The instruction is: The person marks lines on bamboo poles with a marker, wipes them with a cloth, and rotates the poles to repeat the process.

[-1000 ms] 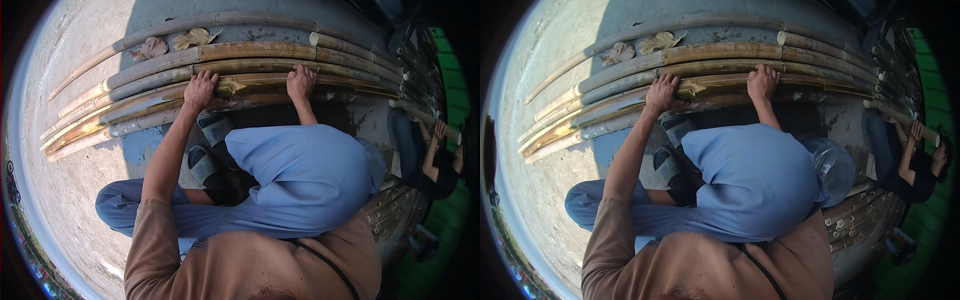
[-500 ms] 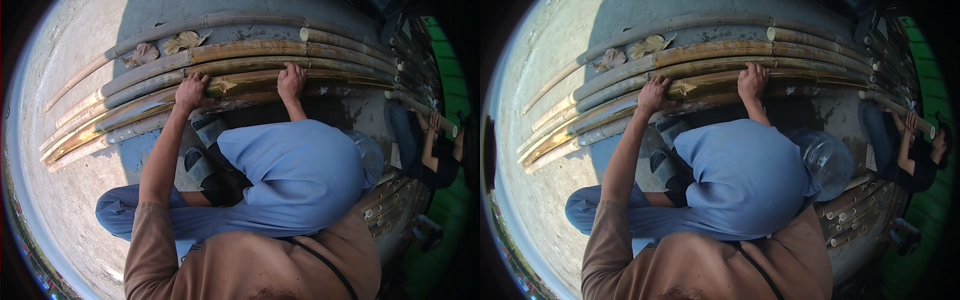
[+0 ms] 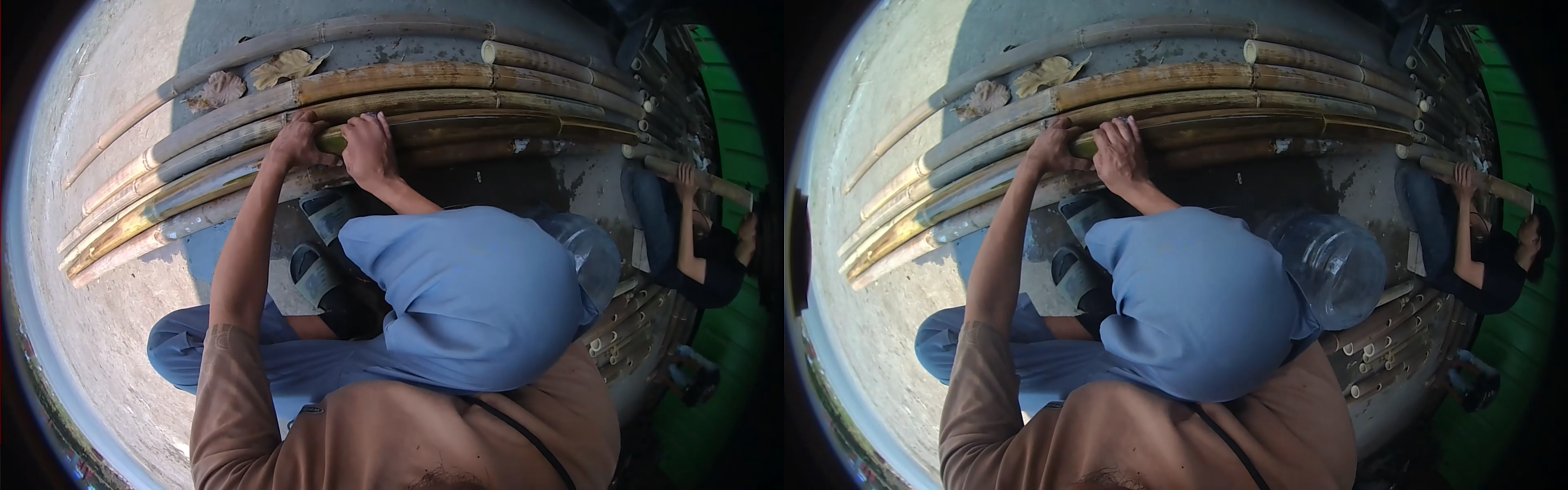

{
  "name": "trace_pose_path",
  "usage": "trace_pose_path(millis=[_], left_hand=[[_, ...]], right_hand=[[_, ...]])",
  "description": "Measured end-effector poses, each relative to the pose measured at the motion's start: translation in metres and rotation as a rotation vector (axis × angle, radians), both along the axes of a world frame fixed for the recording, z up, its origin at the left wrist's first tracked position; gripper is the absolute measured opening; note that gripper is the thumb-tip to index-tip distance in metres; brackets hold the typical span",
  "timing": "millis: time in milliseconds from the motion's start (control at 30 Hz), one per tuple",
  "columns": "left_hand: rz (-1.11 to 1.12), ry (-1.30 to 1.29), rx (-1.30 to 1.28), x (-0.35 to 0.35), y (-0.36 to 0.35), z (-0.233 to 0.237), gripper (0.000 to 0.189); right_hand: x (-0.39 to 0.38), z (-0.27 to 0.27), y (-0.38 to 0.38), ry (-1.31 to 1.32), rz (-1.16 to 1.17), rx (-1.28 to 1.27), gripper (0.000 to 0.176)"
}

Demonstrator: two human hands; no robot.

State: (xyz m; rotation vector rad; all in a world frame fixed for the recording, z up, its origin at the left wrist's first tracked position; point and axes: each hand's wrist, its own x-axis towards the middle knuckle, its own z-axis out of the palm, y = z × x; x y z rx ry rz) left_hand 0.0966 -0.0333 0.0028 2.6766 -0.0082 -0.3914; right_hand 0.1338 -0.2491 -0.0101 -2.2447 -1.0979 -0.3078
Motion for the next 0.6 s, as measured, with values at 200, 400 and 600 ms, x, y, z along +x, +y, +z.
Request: trace_pose_path(millis=[200, 400, 600], left_hand=[[0.038, -0.009, 0.031, -0.007, -0.003, 0.009, 0.102], [0.036, -0.012, 0.059, -0.007, -0.007, 0.017, 0.101], [0.057, -0.126, 0.071, -0.012, -0.009, 0.011, 0.101]], right_hand=[[0.054, -0.012, -0.06, -0.019, -0.217, -0.018, 0.036], [0.169, -0.016, -0.209, -0.141, -0.672, -0.145, 0.033], [0.089, -0.006, -0.086, -0.044, -0.368, -0.139, 0.033]])
